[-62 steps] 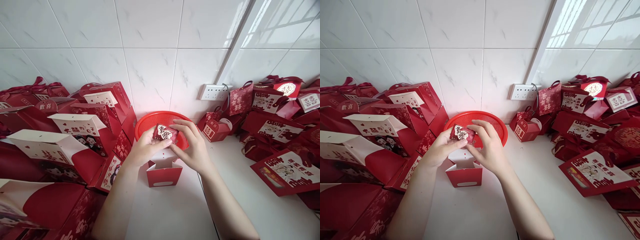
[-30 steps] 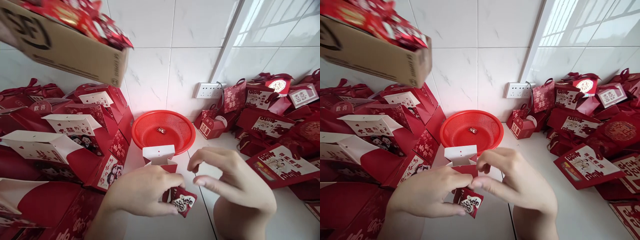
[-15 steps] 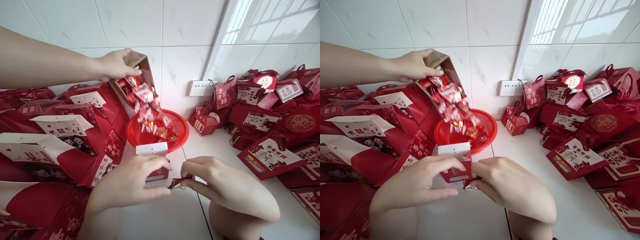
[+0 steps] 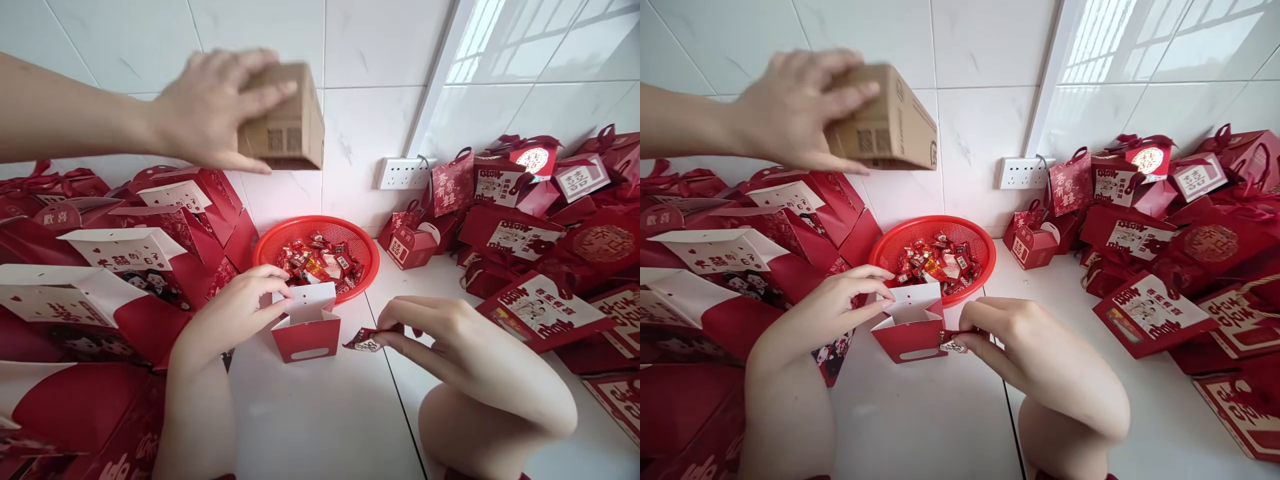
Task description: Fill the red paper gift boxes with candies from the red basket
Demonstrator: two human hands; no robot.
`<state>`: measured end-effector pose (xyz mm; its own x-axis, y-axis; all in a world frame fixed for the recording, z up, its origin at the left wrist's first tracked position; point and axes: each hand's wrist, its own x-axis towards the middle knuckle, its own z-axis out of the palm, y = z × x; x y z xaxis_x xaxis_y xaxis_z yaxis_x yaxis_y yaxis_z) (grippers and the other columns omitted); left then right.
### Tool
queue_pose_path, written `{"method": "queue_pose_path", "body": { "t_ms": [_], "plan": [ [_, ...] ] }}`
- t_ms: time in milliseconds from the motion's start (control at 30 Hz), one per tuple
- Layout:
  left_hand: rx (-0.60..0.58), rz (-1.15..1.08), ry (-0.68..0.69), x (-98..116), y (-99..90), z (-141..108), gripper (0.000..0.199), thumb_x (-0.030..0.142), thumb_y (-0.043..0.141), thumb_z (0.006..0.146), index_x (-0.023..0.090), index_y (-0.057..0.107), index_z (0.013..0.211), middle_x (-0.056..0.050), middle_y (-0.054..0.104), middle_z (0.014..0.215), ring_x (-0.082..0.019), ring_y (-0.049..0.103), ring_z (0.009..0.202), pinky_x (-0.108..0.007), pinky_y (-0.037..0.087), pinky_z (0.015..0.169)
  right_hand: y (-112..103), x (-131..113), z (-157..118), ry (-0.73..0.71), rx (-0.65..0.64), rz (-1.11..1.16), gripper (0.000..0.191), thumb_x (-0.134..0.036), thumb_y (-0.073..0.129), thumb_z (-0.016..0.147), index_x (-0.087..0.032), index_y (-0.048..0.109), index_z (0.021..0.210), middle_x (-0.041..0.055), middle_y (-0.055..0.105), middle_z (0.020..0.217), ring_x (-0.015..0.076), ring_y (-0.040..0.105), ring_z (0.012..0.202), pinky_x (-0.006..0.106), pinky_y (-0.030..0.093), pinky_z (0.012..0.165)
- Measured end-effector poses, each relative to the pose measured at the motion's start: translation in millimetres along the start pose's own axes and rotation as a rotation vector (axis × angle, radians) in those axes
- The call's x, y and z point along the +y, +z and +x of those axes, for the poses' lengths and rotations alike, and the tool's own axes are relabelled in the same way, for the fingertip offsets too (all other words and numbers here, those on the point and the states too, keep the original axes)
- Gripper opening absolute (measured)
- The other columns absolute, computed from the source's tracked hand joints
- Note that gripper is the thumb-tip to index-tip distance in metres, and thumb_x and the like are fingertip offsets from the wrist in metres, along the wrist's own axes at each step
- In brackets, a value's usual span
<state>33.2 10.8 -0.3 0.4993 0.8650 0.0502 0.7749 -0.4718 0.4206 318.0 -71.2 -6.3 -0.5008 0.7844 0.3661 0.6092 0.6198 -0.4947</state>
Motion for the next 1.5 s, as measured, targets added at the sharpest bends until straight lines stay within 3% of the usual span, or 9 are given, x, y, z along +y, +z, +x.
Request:
{"method": "queue_pose_path", "body": {
  "t_ms": [267, 400, 533, 733, 833, 1000, 1200, 1333, 1500],
  "plan": [
    [-0.176, -0.048, -0.009, -11, 15.9, 15, 0.019, 0.034, 0.066, 0.077, 0.026, 0.07, 0.093, -0.002, 0.063, 0.112, -0.022, 0.063, 0.097, -0.029, 0.046, 0.081, 16, 4, 25, 0.011, 0.485, 0.14, 0.003, -0.027, 0.064, 0.092, -0.024, 0.063, 0.093, 0.001, 0.071, 0.083, 0.0162, 0.067, 0.072, 0.026, 0.053, 0.063],
    [-0.192, -0.014, 0.009, -8, 14.8, 13, 0.034, 0.04, 0.073, 0.069, 0.026, 0.069, 0.1, -0.003, 0.061, 0.118, -0.025, 0.062, 0.1, -0.028, 0.046, 0.075, 36, 9, 50, -0.033, 0.259, 0.145, 0.009, -0.024, 0.054, 0.096, -0.022, 0.063, 0.097, 0.0019, 0.072, 0.089, 0.0157, 0.066, 0.076, 0.026, 0.052, 0.067],
    [-0.226, 0.036, -0.019, -4, 11.5, 10, 0.028, 0.039, 0.07, 0.072, 0.028, 0.068, 0.097, 0.0, 0.062, 0.111, -0.019, 0.063, 0.083, -0.025, 0.04, 0.062, 44, 15, 65, -0.01, 0.03, 0.154, 0.016, -0.016, 0.049, 0.096, -0.021, 0.064, 0.101, 0.0016, 0.072, 0.091, 0.0152, 0.066, 0.077, 0.026, 0.05, 0.068],
    [-0.217, 0.045, -0.045, 0, 10.1, 7, 0.023, 0.043, 0.067, 0.074, 0.03, 0.068, 0.093, 0.002, 0.062, 0.106, -0.017, 0.061, 0.076, -0.025, 0.038, 0.058, 29, 51, 61, 0.248, 0.324, 0.04, 0.016, -0.024, 0.05, 0.096, -0.022, 0.066, 0.099, 0.002, 0.072, 0.094, 0.0177, 0.066, 0.084, 0.03, 0.05, 0.074],
    [-0.201, 0.03, -0.039, 0, 10.4, 5, 0.021, 0.037, 0.064, 0.075, 0.032, 0.07, 0.095, 0.001, 0.062, 0.112, -0.02, 0.063, 0.083, -0.026, 0.04, 0.062, 24, 78, 65, 0.377, 0.363, -0.041, 0.018, -0.026, 0.049, 0.094, -0.022, 0.066, 0.1, 0.0024, 0.072, 0.099, 0.0184, 0.066, 0.088, 0.032, 0.05, 0.079],
    [-0.224, -0.015, -0.047, -2, 11.6, 7, 0.03, 0.036, 0.068, 0.072, 0.035, 0.072, 0.101, 0.0, 0.063, 0.118, -0.026, 0.062, 0.1, -0.029, 0.044, 0.074, 36, 117, 103, 0.464, -0.087, -0.19, 0.03, -0.022, 0.039, 0.097, -0.022, 0.066, 0.109, 0.0051, 0.071, 0.113, 0.0198, 0.065, 0.1, 0.03, 0.049, 0.081],
    [-0.223, -0.057, -0.027, -7, 12.8, 9, 0.026, 0.034, 0.068, 0.073, 0.033, 0.072, 0.099, -0.001, 0.064, 0.118, -0.027, 0.063, 0.101, -0.03, 0.046, 0.077, 70, 149, 164, 0.466, -0.497, -0.233, 0.017, -0.02, 0.064, 0.089, -0.016, 0.069, 0.105, 0.0092, 0.069, 0.111, 0.0227, 0.064, 0.102, 0.036, 0.051, 0.09],
    [-0.228, -0.072, -0.021, -9, 13.8, 10, 0.024, 0.036, 0.07, 0.073, 0.033, 0.073, 0.096, 0.0, 0.061, 0.128, -0.028, 0.061, 0.107, -0.032, 0.046, 0.085, 84, 169, 181, 0.562, -0.604, -0.286, 0.033, -0.034, 0.061, 0.094, -0.016, 0.059, 0.123, 0.0093, 0.061, 0.122, 0.0223, 0.063, 0.105, 0.044, 0.054, 0.089],
    [-0.222, -0.107, 0.016, -12, 15.1, 12, 0.026, 0.037, 0.07, 0.073, 0.031, 0.073, 0.098, -0.002, 0.064, 0.119, -0.031, 0.059, 0.114, -0.033, 0.046, 0.09, 91, 188, 182, 0.606, -0.616, -0.298, 0.036, -0.033, 0.061, 0.094, -0.016, 0.057, 0.125, 0.0098, 0.06, 0.125, 0.0229, 0.062, 0.105, 0.044, 0.054, 0.088]
  ]
}}
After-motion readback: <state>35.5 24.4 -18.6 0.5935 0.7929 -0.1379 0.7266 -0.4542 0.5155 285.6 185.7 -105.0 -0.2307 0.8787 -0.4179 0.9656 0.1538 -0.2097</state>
